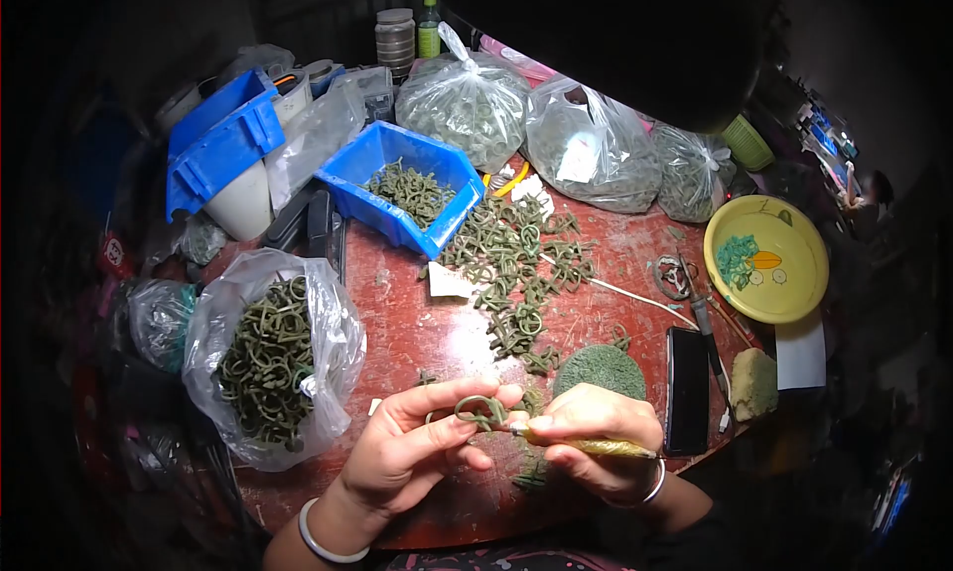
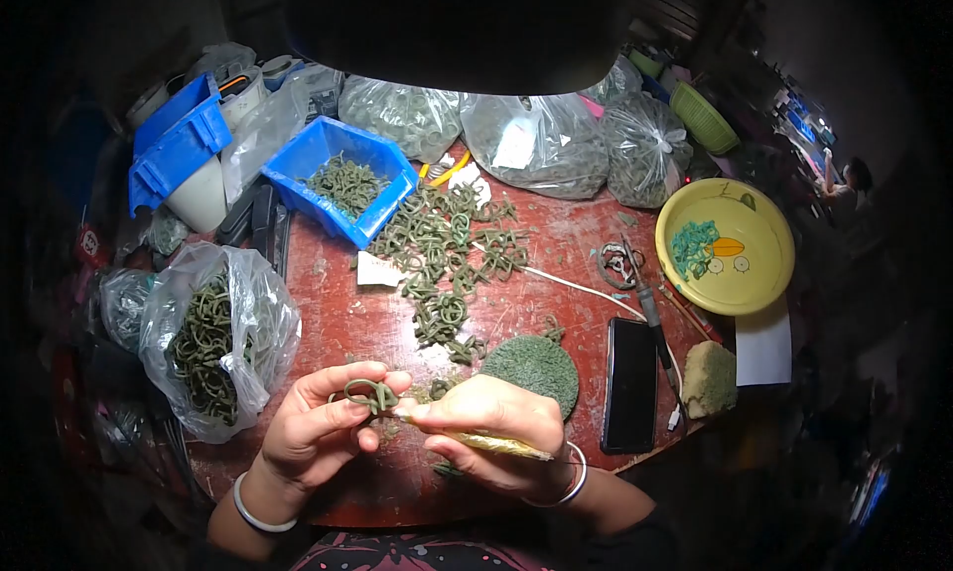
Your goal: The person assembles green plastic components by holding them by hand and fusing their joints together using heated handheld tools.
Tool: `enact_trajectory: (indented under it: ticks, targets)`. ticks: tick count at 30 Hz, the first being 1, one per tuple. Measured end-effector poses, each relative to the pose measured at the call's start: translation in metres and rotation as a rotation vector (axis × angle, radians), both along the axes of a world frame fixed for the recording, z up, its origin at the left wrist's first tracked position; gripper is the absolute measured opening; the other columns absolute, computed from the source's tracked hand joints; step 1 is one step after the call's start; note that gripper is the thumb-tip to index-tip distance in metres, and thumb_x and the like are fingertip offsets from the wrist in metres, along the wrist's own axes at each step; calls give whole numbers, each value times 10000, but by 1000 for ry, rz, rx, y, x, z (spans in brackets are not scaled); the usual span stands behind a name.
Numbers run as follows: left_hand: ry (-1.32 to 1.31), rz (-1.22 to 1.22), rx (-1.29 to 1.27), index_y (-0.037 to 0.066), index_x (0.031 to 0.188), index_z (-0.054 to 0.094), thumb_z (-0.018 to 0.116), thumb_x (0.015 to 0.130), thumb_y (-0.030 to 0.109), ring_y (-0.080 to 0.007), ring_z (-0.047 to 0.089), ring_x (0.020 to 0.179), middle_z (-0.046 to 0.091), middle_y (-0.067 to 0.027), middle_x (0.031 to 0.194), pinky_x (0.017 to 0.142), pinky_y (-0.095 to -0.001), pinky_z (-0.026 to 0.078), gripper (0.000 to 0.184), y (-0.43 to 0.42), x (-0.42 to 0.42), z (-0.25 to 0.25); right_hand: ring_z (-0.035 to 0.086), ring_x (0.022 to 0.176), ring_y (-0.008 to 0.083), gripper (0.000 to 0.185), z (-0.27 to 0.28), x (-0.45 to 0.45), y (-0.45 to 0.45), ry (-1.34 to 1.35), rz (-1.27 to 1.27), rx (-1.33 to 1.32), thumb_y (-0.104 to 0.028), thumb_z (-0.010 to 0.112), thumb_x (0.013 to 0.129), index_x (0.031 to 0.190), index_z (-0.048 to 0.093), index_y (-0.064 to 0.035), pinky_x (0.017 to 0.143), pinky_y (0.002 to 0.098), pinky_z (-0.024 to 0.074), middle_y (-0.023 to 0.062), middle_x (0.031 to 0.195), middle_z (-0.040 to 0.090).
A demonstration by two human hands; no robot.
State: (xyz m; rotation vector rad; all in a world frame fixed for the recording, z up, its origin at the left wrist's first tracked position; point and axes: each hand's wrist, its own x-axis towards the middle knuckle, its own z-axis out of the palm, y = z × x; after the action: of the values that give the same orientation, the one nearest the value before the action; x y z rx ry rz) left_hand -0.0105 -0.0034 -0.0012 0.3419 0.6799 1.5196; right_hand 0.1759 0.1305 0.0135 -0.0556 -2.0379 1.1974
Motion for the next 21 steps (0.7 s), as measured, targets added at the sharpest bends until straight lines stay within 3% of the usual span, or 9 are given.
enact_trajectory:
  ticks: [5, 9, 13, 16, 21]
  targets:
    - [1, 1, -12, -20, 1292, 576, 535, 950, -46, -252, 678, 1003, 583, -262, 1296, 704, -270, 605, 345, 1, 0, 3, 683, 748, 236, 291, 3, 0, -3, -13, -76, 77, -13, 776, 801, 1079, 694, 15, 664, 328, 541, 129, 872, 705]
    - [22, 11, -35, -22, 1288, 579, 530, 952, -46, -259, 677, 1018, 586, -260, 1292, 698, -267, 602, 340, 2, 1, 7, 683, 744, 234, 274, 5, 1, -2, 9, 21, -1, -3, 759, 809, 1074, 695, 16, 658, 320, 537, 126, 858, 702]
    - [92, 5, -34, -30, 1313, 540, 539, 954, -22, -314, 644, 1115, 604, -237, 1263, 676, -252, 597, 359, 3, 1, 5, 676, 733, 232, 257, 6, 5, -5, -42, -102, -24, 22, 740, 814, 1065, 689, 23, 652, 328, 535, 136, 884, 713]
    - [58, 29, -39, -31, 1328, 515, 557, 948, -6, -305, 645, 1106, 621, -215, 1225, 663, -240, 591, 384, 5, 1, 6, 650, 702, 224, 285, -1, 11, -5, 107, -122, 25, -7, 770, 801, 1073, 687, 16, 649, 329, 535, 124, 853, 687]
    - [-8, 0, -21, -30, 1338, 509, 583, 929, -8, -276, 656, 1072, 636, -192, 1183, 648, -227, 578, 416, 3, 0, 0, 655, 720, 227, 324, -1, 2, -8, 40, -164, 254, -40, 810, 777, 1071, 682, 10, 642, 321, 537, 112, 868, 669]
